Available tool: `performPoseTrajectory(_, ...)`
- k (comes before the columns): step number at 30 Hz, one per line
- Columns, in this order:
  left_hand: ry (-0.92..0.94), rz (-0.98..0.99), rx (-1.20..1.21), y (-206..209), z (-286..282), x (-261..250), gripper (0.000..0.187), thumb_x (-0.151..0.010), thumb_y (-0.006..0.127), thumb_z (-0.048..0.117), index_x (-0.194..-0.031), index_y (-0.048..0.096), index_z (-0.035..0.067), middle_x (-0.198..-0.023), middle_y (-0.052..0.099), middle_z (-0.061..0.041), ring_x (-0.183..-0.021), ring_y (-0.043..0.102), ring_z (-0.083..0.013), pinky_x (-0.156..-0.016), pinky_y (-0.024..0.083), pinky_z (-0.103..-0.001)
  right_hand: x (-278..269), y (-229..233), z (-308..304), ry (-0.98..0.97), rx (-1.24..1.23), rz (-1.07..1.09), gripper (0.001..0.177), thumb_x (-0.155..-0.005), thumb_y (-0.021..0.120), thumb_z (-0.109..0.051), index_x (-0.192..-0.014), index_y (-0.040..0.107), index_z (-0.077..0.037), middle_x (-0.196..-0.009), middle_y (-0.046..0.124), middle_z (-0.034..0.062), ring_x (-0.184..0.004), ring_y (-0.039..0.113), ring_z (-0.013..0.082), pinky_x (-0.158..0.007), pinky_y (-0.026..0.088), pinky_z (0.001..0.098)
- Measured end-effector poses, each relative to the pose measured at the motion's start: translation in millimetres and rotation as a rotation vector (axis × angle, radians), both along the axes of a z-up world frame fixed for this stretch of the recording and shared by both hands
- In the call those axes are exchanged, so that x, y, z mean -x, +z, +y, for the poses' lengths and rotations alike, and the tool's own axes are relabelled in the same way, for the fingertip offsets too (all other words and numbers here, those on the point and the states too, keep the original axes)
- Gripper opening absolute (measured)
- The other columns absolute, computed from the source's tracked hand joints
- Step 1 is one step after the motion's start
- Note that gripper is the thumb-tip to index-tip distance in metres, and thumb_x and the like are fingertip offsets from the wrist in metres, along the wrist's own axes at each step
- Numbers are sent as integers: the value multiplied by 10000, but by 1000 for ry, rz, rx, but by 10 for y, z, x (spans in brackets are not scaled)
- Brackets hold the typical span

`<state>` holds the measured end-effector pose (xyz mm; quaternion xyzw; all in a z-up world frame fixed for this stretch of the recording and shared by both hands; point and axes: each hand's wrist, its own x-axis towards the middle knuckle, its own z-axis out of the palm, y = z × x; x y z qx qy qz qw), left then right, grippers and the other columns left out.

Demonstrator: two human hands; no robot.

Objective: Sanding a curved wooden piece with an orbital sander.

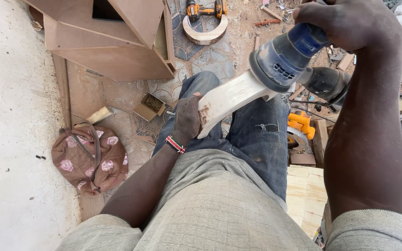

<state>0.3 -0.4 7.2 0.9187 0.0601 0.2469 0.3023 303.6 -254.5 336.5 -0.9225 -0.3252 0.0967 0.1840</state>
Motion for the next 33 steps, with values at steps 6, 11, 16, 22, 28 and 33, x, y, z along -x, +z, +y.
performPoseTrajectory(6,19,-8,-13,-74,-8,0,446,-1062,756,31,-1501,676,39,-1212,734,-115,-1004,594,-265,-951,544,-421,265,278,377,64,109,-48,437,-1312,842,-349,-1426,859,73,-1188,837,388,-739,841,476,-547,710,541)
performPoseTrajectory(11,-3,-11,0,65,-57,-25,406,-1067,735,23,-1469,676,32,-1314,773,-137,-1028,634,-287,-984,563,-435,733,547,747,94,273,-132,336,-1303,784,-430,-1313,893,-112,-1027,870,210,-614,782,330,-473,597,459)
performPoseTrajectory(16,3,-19,-7,-68,-94,-55,376,-1113,736,67,-1484,677,61,-1289,749,-129,-1098,653,-283,-1031,585,-441,1158,494,949,297,251,-464,324,-1285,750,-497,-1125,865,-240,-910,816,34,-554,679,163,-512,573,376)
performPoseTrajectory(22,-78,-148,138,115,-27,-102,216,-1202,655,167,-1392,724,90,-859,605,13,-771,545,-175,-799,510,-387,1561,546,1202,383,220,-552,316,-1111,772,-569,-1023,847,-275,-961,816,-50,-596,745,189,-476,551,425)
performPoseTrajectory(28,-122,-114,124,-30,18,-116,220,-1230,640,105,-1443,680,71,-941,578,0,-822,551,-171,-771,541,-360,1376,521,1127,411,198,-411,291,-1163,732,-489,-1072,878,-255,-893,768,-31,-627,682,168,-508,514,402)
performPoseTrajectory(33,-199,-120,307,602,-21,-140,189,-1216,599,80,-1285,744,-19,-741,619,31,-543,493,-118,-480,429,-340,1173,513,988,337,194,-511,296,-1188,781,-468,-1222,928,-214,-1057,905,50,-635,779,227,-543,607,440)
